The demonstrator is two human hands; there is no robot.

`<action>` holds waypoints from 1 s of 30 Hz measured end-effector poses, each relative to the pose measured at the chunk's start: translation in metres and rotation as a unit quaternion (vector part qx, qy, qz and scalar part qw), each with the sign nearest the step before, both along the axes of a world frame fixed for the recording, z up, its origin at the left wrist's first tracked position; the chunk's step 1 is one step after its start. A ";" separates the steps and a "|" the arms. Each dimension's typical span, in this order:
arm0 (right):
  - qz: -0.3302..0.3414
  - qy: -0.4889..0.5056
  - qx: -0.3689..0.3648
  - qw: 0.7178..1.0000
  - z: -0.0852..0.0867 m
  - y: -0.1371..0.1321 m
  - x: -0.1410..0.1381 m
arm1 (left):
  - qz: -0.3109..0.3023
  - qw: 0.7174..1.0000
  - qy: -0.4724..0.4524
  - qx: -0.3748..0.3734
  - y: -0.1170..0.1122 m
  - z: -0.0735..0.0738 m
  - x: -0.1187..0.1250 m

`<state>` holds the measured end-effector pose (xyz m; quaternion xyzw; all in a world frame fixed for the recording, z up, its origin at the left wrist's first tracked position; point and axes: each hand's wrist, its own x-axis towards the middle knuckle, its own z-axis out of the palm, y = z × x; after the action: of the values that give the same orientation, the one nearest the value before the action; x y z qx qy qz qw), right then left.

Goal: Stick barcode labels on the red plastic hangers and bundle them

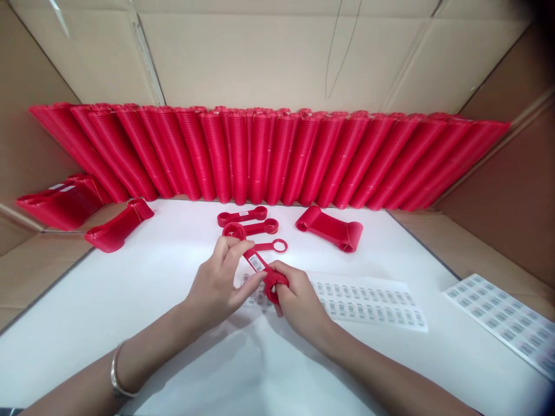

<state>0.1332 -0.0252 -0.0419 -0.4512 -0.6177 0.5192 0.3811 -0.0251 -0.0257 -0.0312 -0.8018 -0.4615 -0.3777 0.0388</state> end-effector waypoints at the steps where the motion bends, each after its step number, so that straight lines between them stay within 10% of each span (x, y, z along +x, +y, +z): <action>1: -0.001 0.011 -0.012 1.000 0.002 0.001 0.001 | -0.042 0.998 -0.048 -0.013 -0.002 0.003 0.000; 8: -0.014 0.048 -0.068 0.996 0.007 0.009 0.006 | -0.179 0.939 -0.256 -0.142 -0.002 0.021 -0.005; 30: -0.094 0.040 -0.089 0.991 0.002 0.032 0.047 | -0.319 0.779 -0.418 -0.342 0.028 0.029 0.049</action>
<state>0.1804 0.0067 -0.0400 -0.5184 -0.5076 0.5519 0.4112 0.0237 0.0022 -0.0026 -0.6274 -0.2489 -0.4835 -0.5573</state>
